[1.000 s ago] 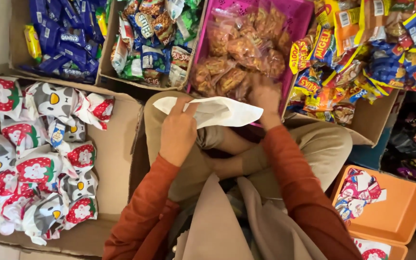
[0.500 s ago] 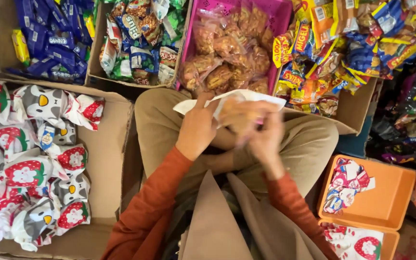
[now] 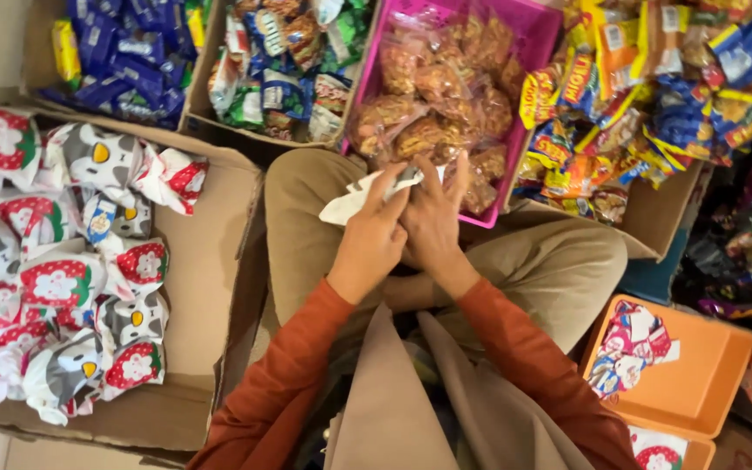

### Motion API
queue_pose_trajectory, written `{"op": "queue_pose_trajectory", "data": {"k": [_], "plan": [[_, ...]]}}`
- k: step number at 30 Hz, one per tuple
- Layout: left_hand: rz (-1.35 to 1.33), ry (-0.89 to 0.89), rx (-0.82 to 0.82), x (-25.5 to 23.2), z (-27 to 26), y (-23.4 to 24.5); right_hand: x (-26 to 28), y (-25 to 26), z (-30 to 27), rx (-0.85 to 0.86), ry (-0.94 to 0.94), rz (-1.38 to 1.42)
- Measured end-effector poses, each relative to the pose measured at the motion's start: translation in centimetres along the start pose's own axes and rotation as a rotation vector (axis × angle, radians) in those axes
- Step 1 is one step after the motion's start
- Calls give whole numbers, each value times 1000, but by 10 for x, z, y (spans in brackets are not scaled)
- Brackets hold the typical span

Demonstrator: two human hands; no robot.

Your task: The person is packing individual snacks into small decorative bags and placing them into a cardboard box.

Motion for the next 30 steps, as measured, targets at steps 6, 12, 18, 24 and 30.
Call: {"op": "queue_pose_trajectory", "data": {"k": [6,12,18,24,30], "plan": [[-25,49,-158,18,3,42,27,-15,39,-26,65,15],[55,104,-450,80,-8,119,32,-8,88,-95,-30,523],[75,179,-491,92,-12,158,23,-131,113,257,-127,441],[24,213,-474,108,-17,165,-5,-312,90,594,-25,-220],[-52,303,-440,112,-12,171,-6,-305,86,888,-29,-306]]}}
Point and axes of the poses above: each hand's wrist, its own z-axis towards the middle knuckle, its own y-axis out of the back of the hand, x = y × z, the point moved 4 cm from there along z, towards the middle knuckle, and after that the axes turned 8 degrees about -y, right-handed, at the moved point
